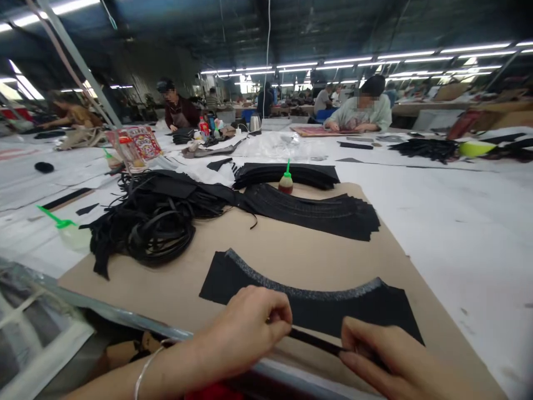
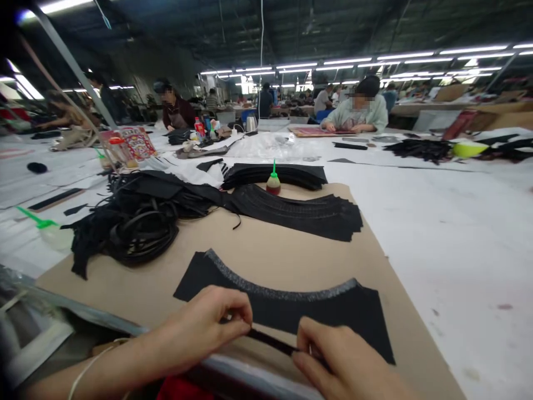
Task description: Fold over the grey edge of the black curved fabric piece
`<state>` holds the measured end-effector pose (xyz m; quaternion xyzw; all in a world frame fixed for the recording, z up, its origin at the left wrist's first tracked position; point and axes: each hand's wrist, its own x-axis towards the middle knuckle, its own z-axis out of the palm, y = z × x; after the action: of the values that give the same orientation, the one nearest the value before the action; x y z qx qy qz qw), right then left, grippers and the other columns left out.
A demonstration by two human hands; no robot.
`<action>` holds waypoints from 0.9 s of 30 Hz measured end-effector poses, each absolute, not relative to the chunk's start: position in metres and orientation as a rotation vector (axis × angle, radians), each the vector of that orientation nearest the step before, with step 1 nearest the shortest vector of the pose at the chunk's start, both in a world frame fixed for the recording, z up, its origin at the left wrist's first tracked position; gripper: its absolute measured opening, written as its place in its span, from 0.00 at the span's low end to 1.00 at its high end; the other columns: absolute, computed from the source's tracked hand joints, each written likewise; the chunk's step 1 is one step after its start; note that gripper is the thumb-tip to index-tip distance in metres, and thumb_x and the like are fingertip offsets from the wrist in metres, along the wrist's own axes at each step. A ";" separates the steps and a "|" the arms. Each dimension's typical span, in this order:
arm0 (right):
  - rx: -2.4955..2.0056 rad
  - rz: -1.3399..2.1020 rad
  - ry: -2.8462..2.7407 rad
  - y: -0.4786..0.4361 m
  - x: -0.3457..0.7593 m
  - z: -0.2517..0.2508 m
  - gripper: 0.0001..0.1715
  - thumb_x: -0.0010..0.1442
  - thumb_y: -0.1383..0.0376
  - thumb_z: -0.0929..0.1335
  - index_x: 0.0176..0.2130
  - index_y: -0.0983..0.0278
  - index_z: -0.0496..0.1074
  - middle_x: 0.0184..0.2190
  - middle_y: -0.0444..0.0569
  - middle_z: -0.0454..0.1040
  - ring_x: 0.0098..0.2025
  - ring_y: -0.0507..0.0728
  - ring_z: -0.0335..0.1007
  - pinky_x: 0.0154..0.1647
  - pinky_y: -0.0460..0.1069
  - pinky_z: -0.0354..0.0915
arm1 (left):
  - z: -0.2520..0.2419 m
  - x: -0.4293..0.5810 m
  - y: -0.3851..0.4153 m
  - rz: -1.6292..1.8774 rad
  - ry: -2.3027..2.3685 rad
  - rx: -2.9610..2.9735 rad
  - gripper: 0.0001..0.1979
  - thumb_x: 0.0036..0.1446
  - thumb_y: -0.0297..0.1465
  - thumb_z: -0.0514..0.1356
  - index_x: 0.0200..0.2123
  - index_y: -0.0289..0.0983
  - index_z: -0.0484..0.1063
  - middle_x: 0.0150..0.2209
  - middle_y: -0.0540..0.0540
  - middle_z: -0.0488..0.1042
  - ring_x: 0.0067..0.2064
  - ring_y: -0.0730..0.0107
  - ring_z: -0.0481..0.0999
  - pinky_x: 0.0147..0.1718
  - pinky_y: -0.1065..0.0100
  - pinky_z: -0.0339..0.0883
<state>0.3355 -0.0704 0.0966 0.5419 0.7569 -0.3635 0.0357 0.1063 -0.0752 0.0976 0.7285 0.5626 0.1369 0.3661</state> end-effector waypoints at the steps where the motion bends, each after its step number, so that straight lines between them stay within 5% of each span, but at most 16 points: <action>1: 1.677 -1.097 2.322 -0.063 0.333 0.098 0.11 0.60 0.62 0.62 0.26 0.60 0.65 0.24 0.43 0.71 0.27 0.53 0.65 0.26 0.45 0.54 | 0.093 0.108 -0.068 0.345 1.454 1.879 0.07 0.52 0.26 0.58 0.28 0.40 0.76 0.27 0.54 0.76 0.31 0.72 0.74 0.29 0.75 0.58; 11: 1.704 -1.012 2.358 -0.023 0.328 0.066 0.12 0.62 0.65 0.61 0.27 0.61 0.65 0.22 0.41 0.69 0.24 0.51 0.61 0.24 0.46 0.48 | 0.069 0.103 -0.024 0.238 1.539 1.905 0.08 0.49 0.26 0.55 0.27 0.38 0.75 0.24 0.51 0.74 0.28 0.70 0.71 0.26 0.73 0.56; 27: 1.753 -0.611 2.256 -0.006 0.318 0.057 0.14 0.63 0.63 0.61 0.29 0.60 0.72 0.27 0.49 0.76 0.30 0.59 0.71 0.26 0.48 0.48 | 0.048 0.119 -0.011 0.192 1.609 1.943 0.08 0.50 0.26 0.56 0.29 0.39 0.76 0.27 0.49 0.76 0.31 0.68 0.73 0.28 0.72 0.58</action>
<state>0.3179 -0.0059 0.0568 0.5963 0.7675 -0.2078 0.1101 0.1190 -0.0109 0.0481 0.7324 0.6063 0.0725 0.3012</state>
